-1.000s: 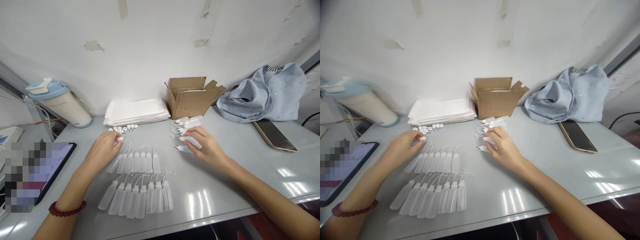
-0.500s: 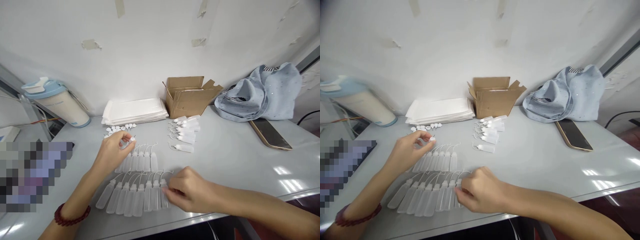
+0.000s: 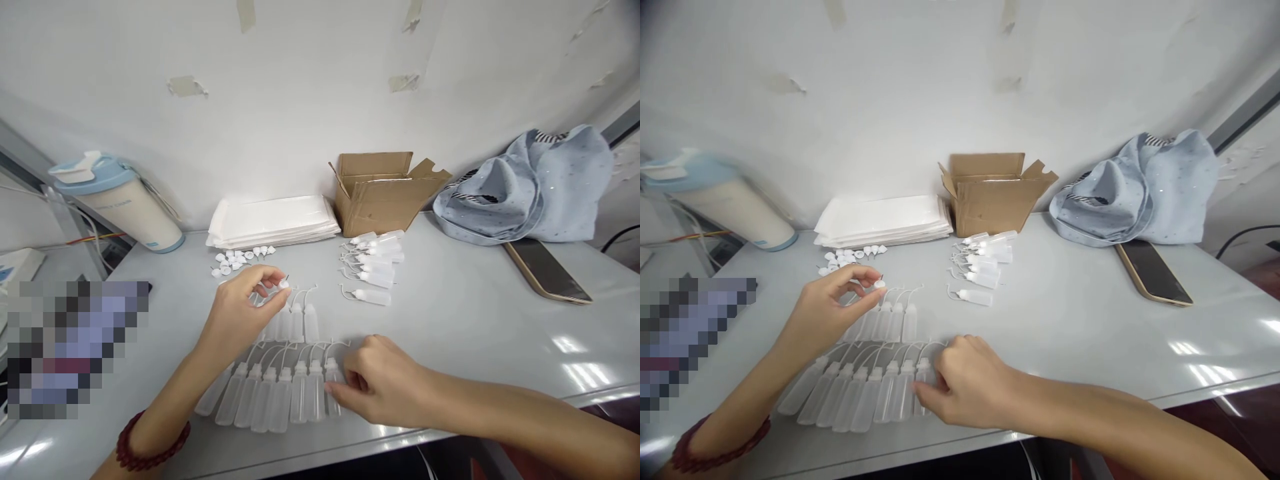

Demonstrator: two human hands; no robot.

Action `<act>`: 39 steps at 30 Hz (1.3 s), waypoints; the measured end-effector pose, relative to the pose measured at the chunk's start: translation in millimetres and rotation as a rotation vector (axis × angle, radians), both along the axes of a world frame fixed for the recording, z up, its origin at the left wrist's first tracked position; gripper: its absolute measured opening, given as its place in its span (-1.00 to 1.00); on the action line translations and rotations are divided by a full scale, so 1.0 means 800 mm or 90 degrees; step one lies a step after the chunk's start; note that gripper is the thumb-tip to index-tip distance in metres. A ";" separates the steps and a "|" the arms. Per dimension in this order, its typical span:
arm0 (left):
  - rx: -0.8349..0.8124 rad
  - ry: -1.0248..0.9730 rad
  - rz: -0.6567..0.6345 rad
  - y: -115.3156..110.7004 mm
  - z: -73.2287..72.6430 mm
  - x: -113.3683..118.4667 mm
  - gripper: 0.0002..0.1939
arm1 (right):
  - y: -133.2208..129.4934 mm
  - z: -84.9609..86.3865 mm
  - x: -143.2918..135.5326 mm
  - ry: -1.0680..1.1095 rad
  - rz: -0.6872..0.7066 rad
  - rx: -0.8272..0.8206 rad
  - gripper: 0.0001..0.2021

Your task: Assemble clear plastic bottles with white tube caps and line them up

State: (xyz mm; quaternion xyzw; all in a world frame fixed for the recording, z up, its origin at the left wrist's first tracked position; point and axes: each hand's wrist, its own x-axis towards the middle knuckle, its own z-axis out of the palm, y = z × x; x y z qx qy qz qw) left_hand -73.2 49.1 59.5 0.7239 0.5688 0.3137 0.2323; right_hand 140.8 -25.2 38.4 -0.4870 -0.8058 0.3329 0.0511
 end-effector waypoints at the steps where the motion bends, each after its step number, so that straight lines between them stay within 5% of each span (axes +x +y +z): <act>1: -0.005 -0.011 -0.002 0.000 0.000 0.001 -0.79 | 0.000 0.002 0.000 -0.011 -0.003 -0.001 -0.57; 9: -0.032 -0.063 -0.051 0.000 -0.003 0.002 -0.81 | 0.002 0.005 0.005 -0.051 -0.037 0.021 -0.62; 13: -0.125 -0.126 -0.065 -0.001 -0.003 0.006 -0.82 | 0.006 0.001 0.008 -0.050 -0.070 0.065 -0.66; 18: -0.294 -0.264 -0.107 -0.005 0.002 0.015 -0.80 | 0.013 0.002 0.016 0.129 -0.135 0.179 -0.68; 22: -0.391 -0.311 -0.154 -0.012 0.002 0.023 -0.81 | 0.014 0.004 0.022 0.301 -0.100 0.255 -0.78; 31: -0.447 -0.407 -0.234 -0.029 -0.005 0.035 -0.84 | 0.016 0.011 0.021 0.381 -0.090 -0.041 -0.76; 39: -0.357 -0.294 -0.250 -0.035 0.007 0.032 -0.86 | 0.018 0.014 0.024 0.364 -0.096 -0.099 -0.71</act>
